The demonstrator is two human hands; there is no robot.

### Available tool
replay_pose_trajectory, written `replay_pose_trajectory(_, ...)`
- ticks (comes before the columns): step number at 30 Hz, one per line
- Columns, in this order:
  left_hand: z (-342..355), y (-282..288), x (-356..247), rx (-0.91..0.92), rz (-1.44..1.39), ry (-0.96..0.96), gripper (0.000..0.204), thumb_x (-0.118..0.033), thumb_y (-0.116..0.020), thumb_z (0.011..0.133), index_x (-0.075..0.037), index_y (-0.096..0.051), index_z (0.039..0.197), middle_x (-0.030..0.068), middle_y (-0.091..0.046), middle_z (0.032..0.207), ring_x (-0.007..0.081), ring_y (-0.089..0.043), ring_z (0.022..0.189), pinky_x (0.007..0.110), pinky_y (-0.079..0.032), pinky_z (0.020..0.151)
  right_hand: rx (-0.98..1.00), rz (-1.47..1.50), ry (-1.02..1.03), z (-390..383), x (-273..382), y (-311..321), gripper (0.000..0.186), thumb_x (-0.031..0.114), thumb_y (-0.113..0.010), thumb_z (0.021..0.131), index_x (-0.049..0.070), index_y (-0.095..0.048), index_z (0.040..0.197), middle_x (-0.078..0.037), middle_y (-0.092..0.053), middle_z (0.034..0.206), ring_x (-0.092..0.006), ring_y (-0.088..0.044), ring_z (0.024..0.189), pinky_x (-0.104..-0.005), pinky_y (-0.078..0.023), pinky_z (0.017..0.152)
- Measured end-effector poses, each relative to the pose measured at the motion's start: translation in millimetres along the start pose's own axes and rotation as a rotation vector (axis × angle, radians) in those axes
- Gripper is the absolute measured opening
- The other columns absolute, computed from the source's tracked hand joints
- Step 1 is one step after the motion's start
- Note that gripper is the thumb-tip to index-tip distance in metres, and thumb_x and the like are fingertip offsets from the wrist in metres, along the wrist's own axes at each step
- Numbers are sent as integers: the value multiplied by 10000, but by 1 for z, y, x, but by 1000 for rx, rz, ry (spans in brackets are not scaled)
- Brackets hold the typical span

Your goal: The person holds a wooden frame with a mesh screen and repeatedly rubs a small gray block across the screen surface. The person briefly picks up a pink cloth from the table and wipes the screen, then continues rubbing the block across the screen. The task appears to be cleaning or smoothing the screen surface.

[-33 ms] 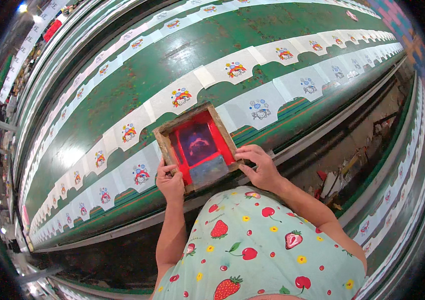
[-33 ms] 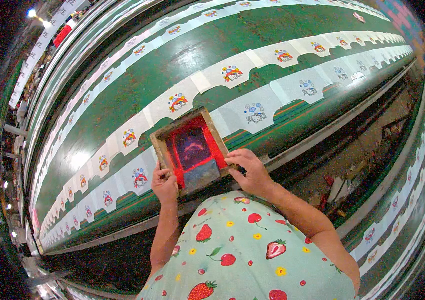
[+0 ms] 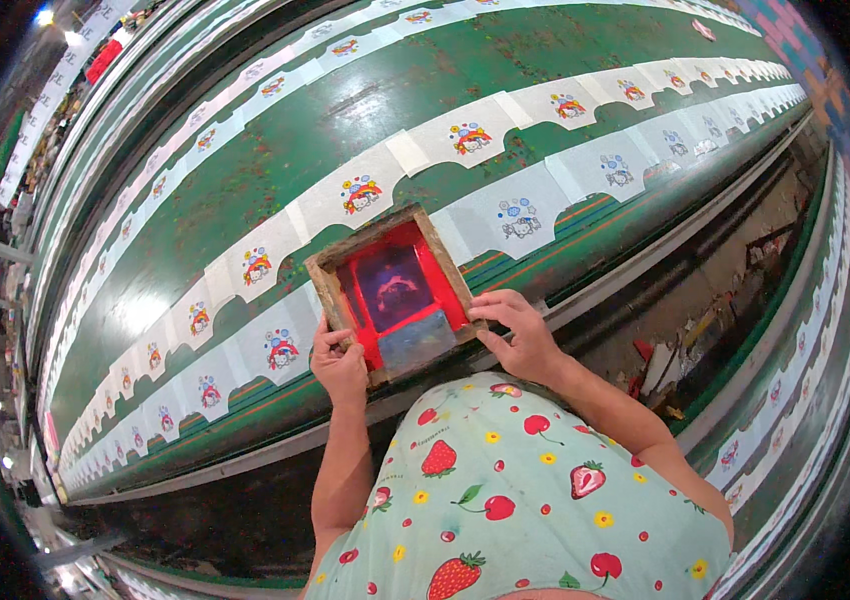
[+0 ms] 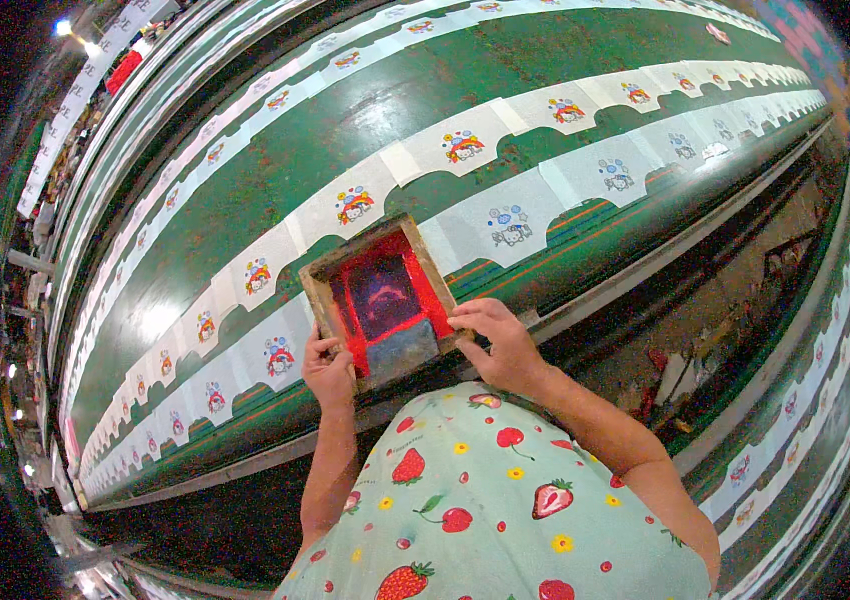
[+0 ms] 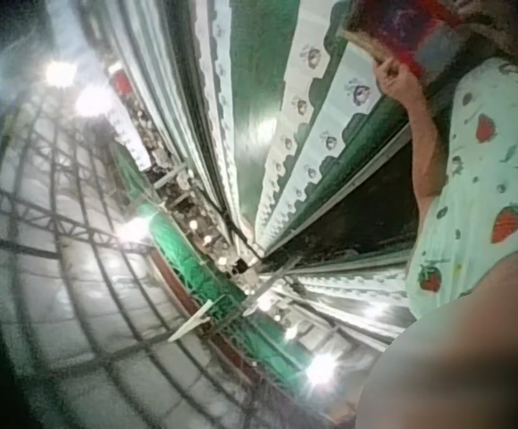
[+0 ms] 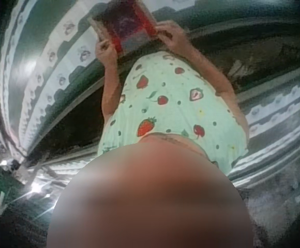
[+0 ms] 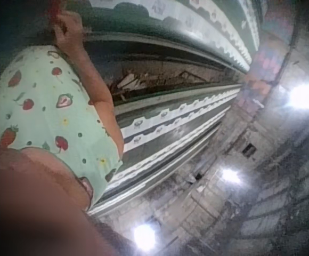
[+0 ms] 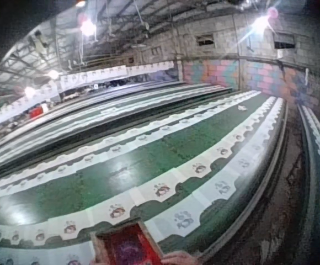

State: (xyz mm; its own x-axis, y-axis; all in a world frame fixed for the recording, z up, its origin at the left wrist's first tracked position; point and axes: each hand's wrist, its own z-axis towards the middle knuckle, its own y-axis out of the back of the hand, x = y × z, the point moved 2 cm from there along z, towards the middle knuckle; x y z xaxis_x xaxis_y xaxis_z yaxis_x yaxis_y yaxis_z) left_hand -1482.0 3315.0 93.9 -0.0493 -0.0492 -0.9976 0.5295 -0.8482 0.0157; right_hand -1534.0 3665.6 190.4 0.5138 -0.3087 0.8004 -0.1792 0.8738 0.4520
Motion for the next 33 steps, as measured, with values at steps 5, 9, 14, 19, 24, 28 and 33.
replay_pose_trajectory(5, 7, -7, -3, -5, -60, 28, 290, 180, -692, 822, -1, -705, 1049, 268, -442, 1794, 82, -695, 959, 238, -551, 747, 86, -45, 119, 11, 10, -4, 413, 21, -870, 865, 69, -763, 1261, -141, -737, 1306, -372, -699, 1255, -495, -581, 1089)
replay_pose_trajectory(9, 6, -9, -5, -2, -76, 11, 265, 166, -697, 827, -3, -703, 1032, 271, -465, 1781, 78, -688, 950, 244, -550, 750, 188, -119, 257, 17, 23, -23, 436, 72, -915, 832, 76, -764, 1242, -117, -730, 1311, -355, -687, 1288, -515, -568, 1107)
replay_pose_trajectory(14, 7, -4, -8, 25, 189, 4, 221, 124, -708, 837, 2, -707, 1021, 308, -469, 1765, 134, -716, 1077, 281, -570, 863, 338, -343, 379, 32, 33, -54, 328, 179, -809, 896, 84, -767, 1207, -98, -709, 1235, -339, -692, 1212, -489, -566, 1066)
replay_pose_trajectory(19, 5, -10, -5, 13, 147, -15, 222, 102, -708, 839, -12, -732, 1028, 328, -505, 1726, 261, -660, 1395, 336, -560, 1021, 547, -489, 333, 50, 43, -63, 340, 150, -723, 921, 71, -775, 1247, -94, -719, 1247, -324, -692, 1195, -500, -556, 1060)
replay_pose_trajectory(24, 7, -11, -5, 10, 161, -40, 203, 64, -729, 814, -40, -776, 982, 327, -527, 1699, 360, -610, 1494, 401, -534, 1109, 764, -482, 334, 105, 42, -54, 249, 105, -710, 894, 63, -774, 1131, -126, -738, 1120, -351, -720, 1127, -469, -596, 1007)
replay_pose_trajectory(28, 3, -14, -8, -1, 116, -67, 171, 32, -738, 796, -52, -785, 937, 322, -571, 1656, 381, -603, 1486, 429, -503, 1151, 878, -519, 155, 152, 27, -57, 305, 36, -656, 906, 64, -792, 1178, -168, -765, 1184, -409, -719, 1201, -498, -587, 1060)
replay_pose_trajectory(33, 4, -18, -13, -31, 193, -146, 164, 13, -730, 781, -51, -787, 922, 329, -599, 1621, 429, -581, 1485, 480, -474, 1186, 663, -508, 180, 195, 9, -73, 287, 5, -715, 931, 32, -795, 1206, -186, -756, 1163, -418, -714, 1153, -509, -586, 1040)
